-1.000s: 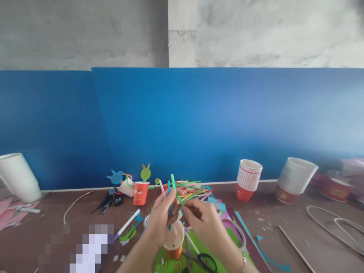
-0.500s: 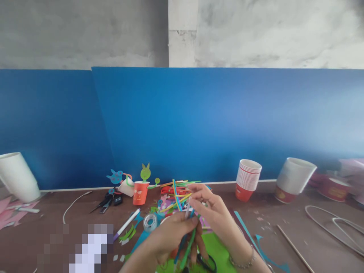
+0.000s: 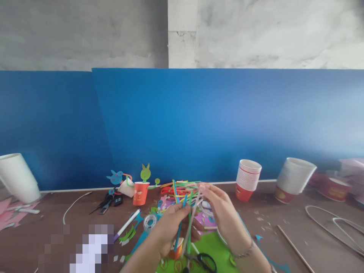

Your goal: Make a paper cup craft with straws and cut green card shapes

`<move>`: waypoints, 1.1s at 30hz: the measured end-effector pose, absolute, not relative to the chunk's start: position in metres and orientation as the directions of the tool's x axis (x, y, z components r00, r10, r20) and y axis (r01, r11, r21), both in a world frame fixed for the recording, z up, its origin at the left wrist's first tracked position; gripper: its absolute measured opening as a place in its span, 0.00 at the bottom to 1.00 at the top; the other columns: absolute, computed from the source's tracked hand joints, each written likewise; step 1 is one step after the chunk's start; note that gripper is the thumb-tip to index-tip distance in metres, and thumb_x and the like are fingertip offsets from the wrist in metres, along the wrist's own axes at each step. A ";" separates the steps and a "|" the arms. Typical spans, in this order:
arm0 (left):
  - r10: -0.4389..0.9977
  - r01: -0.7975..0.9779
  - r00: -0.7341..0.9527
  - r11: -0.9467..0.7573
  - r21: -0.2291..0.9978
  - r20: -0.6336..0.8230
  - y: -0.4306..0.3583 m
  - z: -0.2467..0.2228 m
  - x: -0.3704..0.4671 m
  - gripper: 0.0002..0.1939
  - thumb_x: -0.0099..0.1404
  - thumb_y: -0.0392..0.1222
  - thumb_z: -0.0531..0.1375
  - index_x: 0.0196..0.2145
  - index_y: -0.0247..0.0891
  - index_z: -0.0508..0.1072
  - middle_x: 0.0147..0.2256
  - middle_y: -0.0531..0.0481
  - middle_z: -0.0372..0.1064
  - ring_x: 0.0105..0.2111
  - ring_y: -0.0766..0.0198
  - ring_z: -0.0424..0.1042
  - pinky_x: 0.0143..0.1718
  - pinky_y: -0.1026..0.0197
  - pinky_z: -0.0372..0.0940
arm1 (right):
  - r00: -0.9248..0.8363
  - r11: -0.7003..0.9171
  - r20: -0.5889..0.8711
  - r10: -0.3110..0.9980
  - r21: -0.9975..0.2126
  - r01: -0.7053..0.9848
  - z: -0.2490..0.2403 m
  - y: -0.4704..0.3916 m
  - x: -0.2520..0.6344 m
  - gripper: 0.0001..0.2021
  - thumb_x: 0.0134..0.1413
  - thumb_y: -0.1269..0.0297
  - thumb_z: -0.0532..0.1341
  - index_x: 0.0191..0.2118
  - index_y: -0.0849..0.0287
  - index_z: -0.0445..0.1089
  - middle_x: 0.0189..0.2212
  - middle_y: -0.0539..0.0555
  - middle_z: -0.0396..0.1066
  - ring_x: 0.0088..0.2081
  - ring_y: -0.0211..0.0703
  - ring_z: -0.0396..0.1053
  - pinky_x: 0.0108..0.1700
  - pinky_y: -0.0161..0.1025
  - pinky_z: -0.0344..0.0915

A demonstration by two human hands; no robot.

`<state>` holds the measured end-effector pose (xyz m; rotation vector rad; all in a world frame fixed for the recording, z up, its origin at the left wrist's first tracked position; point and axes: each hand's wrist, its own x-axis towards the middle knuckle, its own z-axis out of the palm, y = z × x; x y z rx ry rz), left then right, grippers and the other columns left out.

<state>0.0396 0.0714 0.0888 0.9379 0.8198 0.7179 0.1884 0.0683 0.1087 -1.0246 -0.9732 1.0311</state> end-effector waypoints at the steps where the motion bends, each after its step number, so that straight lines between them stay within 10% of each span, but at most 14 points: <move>1: 0.821 -0.185 0.498 0.417 0.890 -0.281 0.070 0.090 0.040 0.17 0.55 0.53 0.60 0.33 0.36 0.66 0.21 0.48 0.74 0.17 0.63 0.70 0.24 0.61 0.63 | 0.206 0.206 0.173 0.963 -0.967 -0.152 0.107 0.067 0.182 0.16 0.41 0.51 0.68 0.26 0.60 0.73 0.24 0.53 0.73 0.25 0.43 0.68 0.27 0.37 0.63; 14: 0.765 -0.187 0.597 0.424 0.886 -0.240 0.065 0.097 0.037 0.25 0.51 0.62 0.61 0.34 0.40 0.61 0.16 0.64 0.56 0.11 0.78 0.43 0.14 0.70 0.37 | 0.124 0.255 0.248 0.961 -0.966 -0.044 0.093 0.073 0.174 0.15 0.45 0.57 0.66 0.38 0.59 0.71 0.29 0.51 0.69 0.29 0.40 0.66 0.28 0.35 0.65; 33: 0.779 -0.132 0.604 0.306 0.943 -0.169 0.065 0.093 0.038 0.22 0.54 0.60 0.60 0.31 0.37 0.64 0.16 0.57 0.64 0.10 0.76 0.53 0.12 0.70 0.46 | -0.058 0.114 0.121 0.991 -0.987 -0.111 0.111 0.062 0.184 0.12 0.41 0.55 0.69 0.28 0.60 0.77 0.19 0.50 0.70 0.23 0.38 0.64 0.26 0.35 0.60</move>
